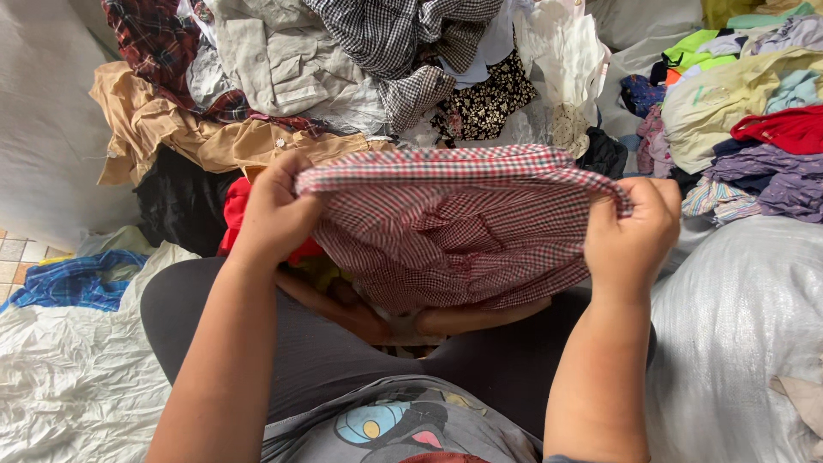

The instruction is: The person buttons a blue plaid shirt, a white ruffled blouse, and a red plaid shirt by hand while sitting on the floor surrounded by laundry.

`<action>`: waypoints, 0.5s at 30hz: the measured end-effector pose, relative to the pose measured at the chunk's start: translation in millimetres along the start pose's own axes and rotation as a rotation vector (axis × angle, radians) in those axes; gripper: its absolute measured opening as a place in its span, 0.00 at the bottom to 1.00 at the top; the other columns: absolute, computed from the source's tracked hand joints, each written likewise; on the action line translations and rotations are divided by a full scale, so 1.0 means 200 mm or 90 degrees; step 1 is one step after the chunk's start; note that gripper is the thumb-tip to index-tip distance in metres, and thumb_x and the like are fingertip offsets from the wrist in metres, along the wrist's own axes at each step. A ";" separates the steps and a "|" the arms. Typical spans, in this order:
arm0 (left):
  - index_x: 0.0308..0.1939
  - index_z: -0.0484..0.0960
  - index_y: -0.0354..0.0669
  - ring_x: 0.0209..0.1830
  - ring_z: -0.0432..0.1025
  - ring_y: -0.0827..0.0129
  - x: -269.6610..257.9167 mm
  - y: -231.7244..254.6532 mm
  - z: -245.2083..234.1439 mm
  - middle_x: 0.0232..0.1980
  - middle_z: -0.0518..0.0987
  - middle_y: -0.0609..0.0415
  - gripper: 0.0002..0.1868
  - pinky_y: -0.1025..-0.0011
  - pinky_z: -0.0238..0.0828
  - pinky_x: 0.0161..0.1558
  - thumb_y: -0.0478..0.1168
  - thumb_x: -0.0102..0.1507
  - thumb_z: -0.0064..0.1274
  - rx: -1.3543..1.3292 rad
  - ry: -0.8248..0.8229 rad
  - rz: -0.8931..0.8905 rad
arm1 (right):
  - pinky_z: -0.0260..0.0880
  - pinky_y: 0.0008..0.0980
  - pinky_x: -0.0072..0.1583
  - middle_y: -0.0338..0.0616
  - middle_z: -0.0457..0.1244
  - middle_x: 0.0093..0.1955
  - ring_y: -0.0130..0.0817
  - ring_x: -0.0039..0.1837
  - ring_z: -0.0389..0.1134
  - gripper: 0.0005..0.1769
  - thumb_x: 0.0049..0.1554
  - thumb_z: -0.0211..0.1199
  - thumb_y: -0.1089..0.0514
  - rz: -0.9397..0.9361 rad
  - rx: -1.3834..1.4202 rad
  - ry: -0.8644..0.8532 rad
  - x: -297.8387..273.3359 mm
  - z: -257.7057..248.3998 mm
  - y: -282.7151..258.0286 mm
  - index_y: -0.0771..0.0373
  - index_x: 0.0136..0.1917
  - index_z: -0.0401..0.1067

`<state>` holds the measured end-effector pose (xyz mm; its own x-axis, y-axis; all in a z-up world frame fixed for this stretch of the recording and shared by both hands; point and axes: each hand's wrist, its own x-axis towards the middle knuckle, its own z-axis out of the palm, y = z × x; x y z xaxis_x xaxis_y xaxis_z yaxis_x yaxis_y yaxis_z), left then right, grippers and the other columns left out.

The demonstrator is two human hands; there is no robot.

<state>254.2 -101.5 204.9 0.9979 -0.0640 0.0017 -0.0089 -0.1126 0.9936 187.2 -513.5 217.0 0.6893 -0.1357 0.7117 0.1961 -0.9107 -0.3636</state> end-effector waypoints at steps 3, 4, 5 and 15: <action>0.40 0.69 0.44 0.31 0.63 0.76 -0.03 0.06 -0.01 0.36 0.69 0.58 0.16 0.75 0.56 0.27 0.29 0.57 0.60 0.100 -0.067 0.015 | 0.62 0.49 0.50 0.50 0.64 0.40 0.50 0.45 0.64 0.05 0.59 0.68 0.66 0.035 -0.089 0.017 -0.02 0.00 0.12 0.66 0.42 0.73; 0.41 0.67 0.44 0.34 0.65 0.66 -0.03 0.06 -0.03 0.37 0.70 0.54 0.17 0.67 0.56 0.31 0.33 0.53 0.58 0.280 -0.031 0.023 | 0.61 0.42 0.45 0.44 0.65 0.37 0.40 0.41 0.62 0.05 0.57 0.71 0.65 0.111 -0.077 -0.007 -0.02 -0.02 0.14 0.64 0.43 0.75; 0.42 0.65 0.44 0.37 0.66 0.56 -0.02 0.06 -0.05 0.38 0.71 0.49 0.20 0.59 0.56 0.34 0.37 0.50 0.56 0.462 0.005 0.031 | 0.59 0.36 0.41 0.39 0.65 0.35 0.30 0.36 0.59 0.06 0.56 0.75 0.64 0.186 -0.065 -0.031 -0.02 -0.03 0.16 0.61 0.43 0.77; 0.46 0.81 0.45 0.38 0.74 0.55 0.08 -0.18 -0.14 0.47 0.77 0.52 0.14 0.58 0.69 0.27 0.32 0.56 0.61 0.565 0.363 0.296 | 0.69 0.32 0.48 0.43 0.71 0.44 0.31 0.47 0.70 0.10 0.56 0.72 0.76 0.172 0.027 0.077 -0.04 -0.13 0.40 0.66 0.48 0.81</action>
<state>273.1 -71.1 172.9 0.7684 0.1495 0.6222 -0.1989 -0.8683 0.4543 178.9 -594.9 198.6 0.6326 -0.4191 0.6513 0.0481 -0.8181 -0.5731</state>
